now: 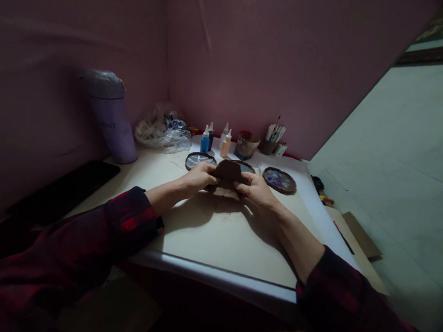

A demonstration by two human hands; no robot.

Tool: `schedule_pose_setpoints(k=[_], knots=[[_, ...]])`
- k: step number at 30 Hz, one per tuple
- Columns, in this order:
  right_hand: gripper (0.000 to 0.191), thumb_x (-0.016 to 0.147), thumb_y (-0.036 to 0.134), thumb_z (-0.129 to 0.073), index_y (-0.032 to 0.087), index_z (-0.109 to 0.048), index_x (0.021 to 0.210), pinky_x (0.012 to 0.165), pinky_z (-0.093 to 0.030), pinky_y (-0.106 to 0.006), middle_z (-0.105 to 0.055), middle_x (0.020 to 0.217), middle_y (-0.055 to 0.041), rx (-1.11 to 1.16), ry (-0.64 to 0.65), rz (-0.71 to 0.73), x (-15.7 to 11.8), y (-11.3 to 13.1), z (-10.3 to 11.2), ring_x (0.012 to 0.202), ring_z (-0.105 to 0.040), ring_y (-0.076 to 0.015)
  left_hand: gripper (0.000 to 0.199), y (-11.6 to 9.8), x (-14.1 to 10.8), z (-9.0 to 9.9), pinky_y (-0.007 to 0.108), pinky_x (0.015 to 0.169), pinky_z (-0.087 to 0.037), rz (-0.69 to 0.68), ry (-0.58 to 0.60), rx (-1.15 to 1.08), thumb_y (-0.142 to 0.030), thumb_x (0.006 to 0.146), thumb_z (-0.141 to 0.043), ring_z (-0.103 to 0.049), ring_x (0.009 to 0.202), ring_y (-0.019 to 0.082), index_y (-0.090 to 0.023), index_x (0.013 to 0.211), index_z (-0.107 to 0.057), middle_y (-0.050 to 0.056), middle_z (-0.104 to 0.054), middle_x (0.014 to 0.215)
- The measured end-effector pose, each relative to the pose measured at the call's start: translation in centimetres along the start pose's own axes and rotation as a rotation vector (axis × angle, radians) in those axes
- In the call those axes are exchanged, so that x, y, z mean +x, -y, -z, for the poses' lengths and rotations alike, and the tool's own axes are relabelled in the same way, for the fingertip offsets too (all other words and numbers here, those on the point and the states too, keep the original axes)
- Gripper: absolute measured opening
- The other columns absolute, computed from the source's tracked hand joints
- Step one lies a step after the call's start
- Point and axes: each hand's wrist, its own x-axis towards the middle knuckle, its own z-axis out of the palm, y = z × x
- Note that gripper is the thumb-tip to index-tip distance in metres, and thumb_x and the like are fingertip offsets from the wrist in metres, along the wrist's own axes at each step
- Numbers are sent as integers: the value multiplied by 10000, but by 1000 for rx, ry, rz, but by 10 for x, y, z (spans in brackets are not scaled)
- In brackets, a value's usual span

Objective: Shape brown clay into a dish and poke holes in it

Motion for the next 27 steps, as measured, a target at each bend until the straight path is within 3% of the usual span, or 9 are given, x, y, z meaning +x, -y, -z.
schedule_pose_setpoints(k=[7, 15, 20, 23, 27], knots=[[287, 659, 209, -684, 162, -729, 939, 760, -509, -350, -739, 911, -56, -30, 57, 13, -1, 2, 4, 833, -655, -222, 261, -5, -1, 0, 229, 504, -305, 32, 54, -11, -46, 490, -507, -445, 514, 88, -103, 703, -646, 2, -551, 610], [250, 697, 222, -689, 184, -711, 944, 764, -514, -355, -726, 941, -58, -49, 92, 19, -2, 2, 9, 837, -651, -215, 196, -8, -2, 3, 238, 495, -345, 54, 34, 9, -71, 502, -488, -478, 507, 101, -123, 650, -606, 10, -545, 601], [385, 725, 291, -708, 167, -669, 1087, 815, -509, -384, -711, 1037, -92, -70, 90, 46, -3, -3, 7, 908, -644, -236, 232, -5, -1, 3, 232, 525, -380, -41, 76, 158, -154, 600, -604, -527, 567, 114, -101, 813, -679, 34, -631, 709], [392, 701, 260, -713, 170, -667, 1080, 867, -496, -401, -707, 1047, -87, -143, 55, 84, -1, -6, 4, 953, -633, -244, 268, 1, 2, 2, 243, 600, -428, -85, 4, 187, -137, 571, -632, -555, 624, 126, -83, 827, -691, 44, -655, 738], [393, 691, 264, -707, 168, -675, 1070, 877, -489, -405, -709, 1045, -82, -234, 5, 136, 0, -6, 0, 952, -633, -247, 197, 6, 6, 0, 227, 545, -392, -54, -76, 194, -129, 574, -633, -515, 567, 108, -88, 759, -689, 26, -636, 672]])
